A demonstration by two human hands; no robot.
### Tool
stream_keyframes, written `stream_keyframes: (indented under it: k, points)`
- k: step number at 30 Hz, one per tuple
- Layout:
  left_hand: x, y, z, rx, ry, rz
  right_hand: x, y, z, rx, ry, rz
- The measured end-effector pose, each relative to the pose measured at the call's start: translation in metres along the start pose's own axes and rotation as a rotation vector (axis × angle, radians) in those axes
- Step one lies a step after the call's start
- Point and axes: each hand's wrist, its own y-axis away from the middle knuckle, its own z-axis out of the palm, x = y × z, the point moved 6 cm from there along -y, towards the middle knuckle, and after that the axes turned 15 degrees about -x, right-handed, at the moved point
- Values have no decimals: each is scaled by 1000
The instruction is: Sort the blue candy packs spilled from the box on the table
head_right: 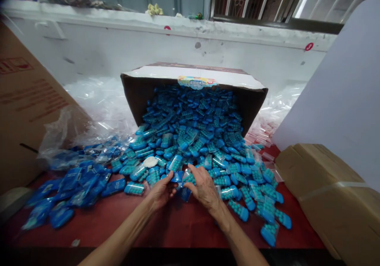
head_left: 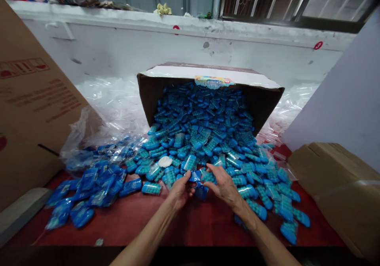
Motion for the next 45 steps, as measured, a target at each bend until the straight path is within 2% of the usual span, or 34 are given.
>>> stream_keyframes:
  k: [3,6,8,9,10,12,15,17,20,24,28,33,36,40,42,45]
  points:
    - [-1,-1,-2,-5,11,25,11,0,2,13,-98,138]
    - [-2,-2,-2,-21,-5,38,16,-3,11,-57,21,261]
    - [-2,-2,0,-53,-51,62,15,-4,11,-11,102,317]
    - [-1,-2,1,-71,-82,84,15,-5,10,25,62,330]
    - [0,-2,2,-88,-113,113,15,-7,11,40,-49,326]
    - [4,-3,4,-122,-176,166,17,-14,20,-19,-410,284]
    - [7,-5,7,-171,-227,175,19,-22,31,-80,-858,254]
    - [7,-6,7,-200,-230,152,22,-24,31,-24,-955,254]
    - [8,-6,5,-178,-236,151,20,-24,29,15,-956,232]
    - [7,-3,3,-112,-223,121,18,-23,25,45,-898,227]
    - [11,3,11,-203,-161,93,20,-25,17,72,-805,219]
    - [14,6,6,-170,-134,68,26,-24,12,-9,-740,214]
    - [10,6,1,-152,-65,40,24,-19,12,-9,-396,265]
    - [7,7,-4,-153,-45,50,5,-16,32,-140,243,298]
    - [7,9,-5,-166,-36,66,1,-17,40,-155,412,329]
    - [5,11,-8,-173,-28,57,5,-19,42,-164,471,372]
